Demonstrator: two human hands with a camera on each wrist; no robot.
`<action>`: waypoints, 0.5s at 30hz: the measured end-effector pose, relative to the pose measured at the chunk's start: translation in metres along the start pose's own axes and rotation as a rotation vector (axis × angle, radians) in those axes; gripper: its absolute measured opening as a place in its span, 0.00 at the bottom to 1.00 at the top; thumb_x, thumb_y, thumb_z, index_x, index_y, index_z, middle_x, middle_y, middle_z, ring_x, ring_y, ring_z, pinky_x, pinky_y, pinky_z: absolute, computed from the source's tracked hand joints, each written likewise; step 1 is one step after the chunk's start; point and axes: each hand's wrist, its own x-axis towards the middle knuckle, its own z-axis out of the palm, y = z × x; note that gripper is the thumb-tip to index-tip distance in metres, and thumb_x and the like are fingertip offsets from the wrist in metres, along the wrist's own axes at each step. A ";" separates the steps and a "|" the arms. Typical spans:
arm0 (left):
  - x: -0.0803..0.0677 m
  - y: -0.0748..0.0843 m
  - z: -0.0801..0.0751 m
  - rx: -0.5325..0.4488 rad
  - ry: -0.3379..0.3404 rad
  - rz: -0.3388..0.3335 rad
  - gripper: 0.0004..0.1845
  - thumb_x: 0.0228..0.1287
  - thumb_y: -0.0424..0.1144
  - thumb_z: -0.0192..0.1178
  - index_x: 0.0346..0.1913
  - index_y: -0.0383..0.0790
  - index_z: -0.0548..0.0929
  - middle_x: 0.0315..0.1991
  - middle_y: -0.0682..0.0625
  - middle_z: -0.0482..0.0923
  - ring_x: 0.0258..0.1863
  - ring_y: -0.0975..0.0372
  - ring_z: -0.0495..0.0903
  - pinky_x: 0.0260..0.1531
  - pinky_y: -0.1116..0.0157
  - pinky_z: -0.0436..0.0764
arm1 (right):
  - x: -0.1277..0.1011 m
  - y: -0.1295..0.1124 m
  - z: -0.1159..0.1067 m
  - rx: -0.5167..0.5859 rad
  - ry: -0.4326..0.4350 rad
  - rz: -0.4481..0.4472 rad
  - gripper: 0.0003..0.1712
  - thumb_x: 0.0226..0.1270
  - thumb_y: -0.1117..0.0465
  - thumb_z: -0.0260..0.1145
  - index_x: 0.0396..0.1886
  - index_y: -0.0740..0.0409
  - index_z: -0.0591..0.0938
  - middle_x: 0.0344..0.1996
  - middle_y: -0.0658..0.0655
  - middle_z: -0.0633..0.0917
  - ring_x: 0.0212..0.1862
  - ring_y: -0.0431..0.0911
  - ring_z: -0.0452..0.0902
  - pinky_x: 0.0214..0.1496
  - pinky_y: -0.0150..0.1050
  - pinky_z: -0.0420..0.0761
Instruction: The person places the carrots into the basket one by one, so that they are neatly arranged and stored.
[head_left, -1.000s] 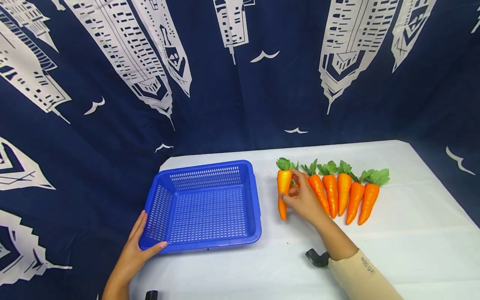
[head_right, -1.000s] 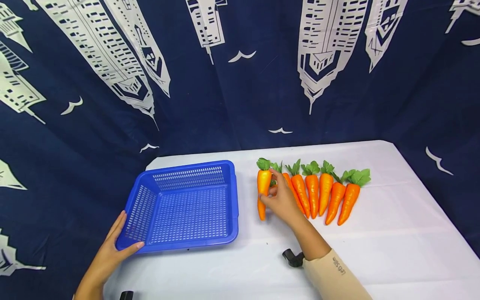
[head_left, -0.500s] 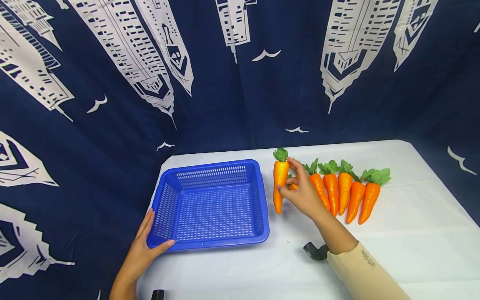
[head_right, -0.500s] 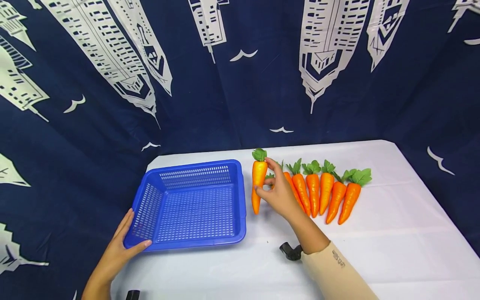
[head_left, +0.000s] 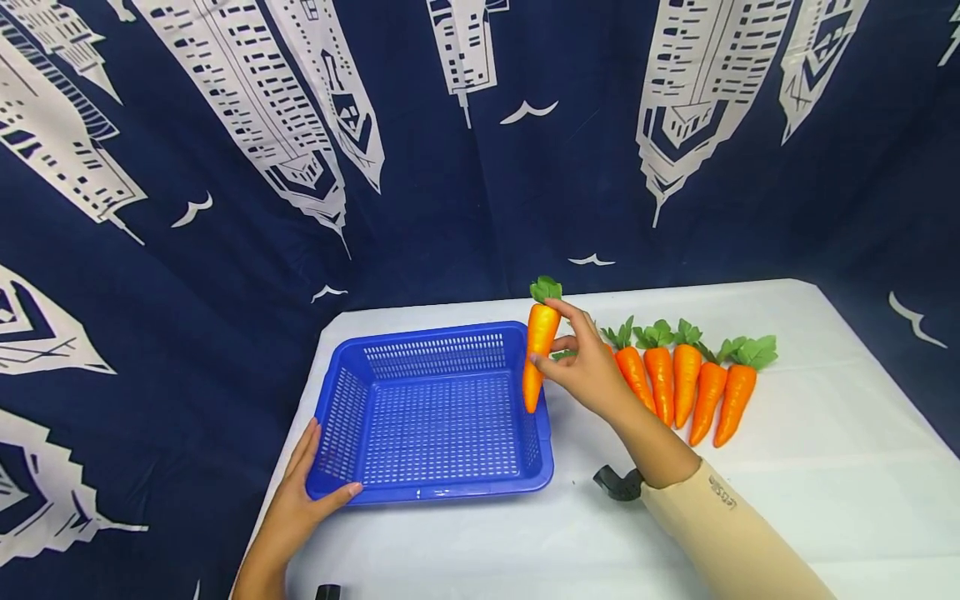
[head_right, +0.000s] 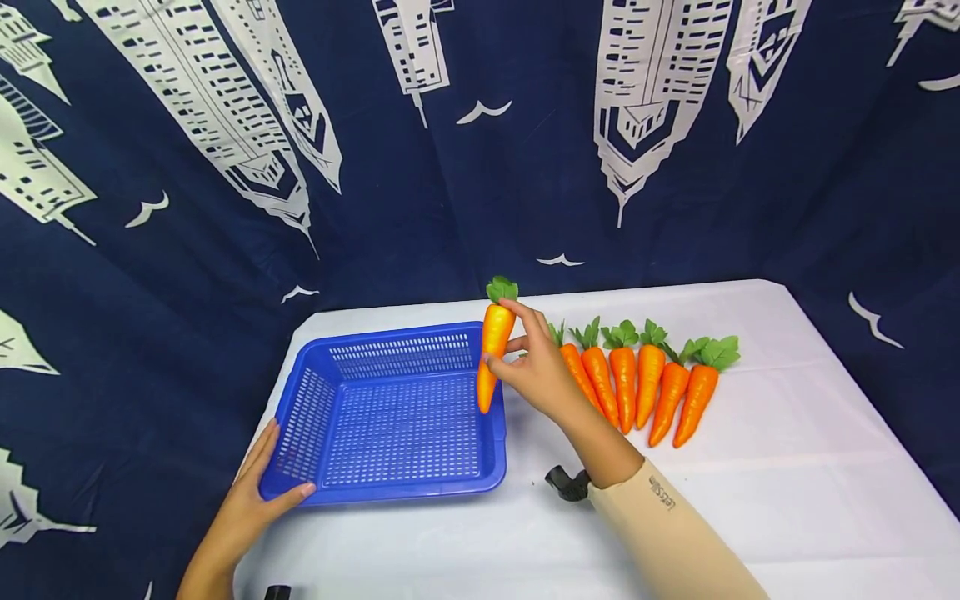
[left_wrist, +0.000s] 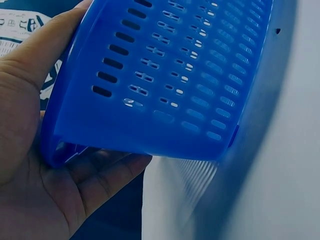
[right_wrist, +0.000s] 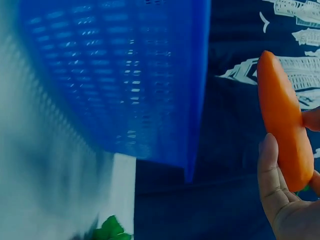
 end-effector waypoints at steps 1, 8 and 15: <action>-0.001 0.001 0.001 0.006 0.000 -0.002 0.62 0.54 0.45 0.77 0.83 0.51 0.44 0.84 0.53 0.36 0.82 0.42 0.38 0.74 0.31 0.45 | 0.001 -0.003 0.001 0.005 -0.006 0.003 0.47 0.62 0.63 0.74 0.76 0.37 0.62 0.71 0.58 0.65 0.46 0.53 0.84 0.37 0.34 0.88; -0.003 0.008 0.008 0.024 -0.005 -0.006 0.62 0.54 0.48 0.77 0.83 0.51 0.44 0.84 0.54 0.36 0.83 0.44 0.38 0.73 0.30 0.47 | 0.013 -0.024 0.010 0.061 -0.037 -0.039 0.46 0.61 0.63 0.75 0.75 0.40 0.64 0.69 0.57 0.65 0.44 0.51 0.84 0.38 0.34 0.88; -0.006 0.011 0.018 0.014 0.020 -0.003 0.62 0.52 0.48 0.78 0.82 0.53 0.46 0.84 0.58 0.37 0.83 0.44 0.39 0.74 0.31 0.48 | 0.025 -0.045 0.022 0.060 -0.105 -0.092 0.46 0.60 0.62 0.76 0.75 0.37 0.66 0.65 0.59 0.67 0.44 0.52 0.85 0.38 0.36 0.89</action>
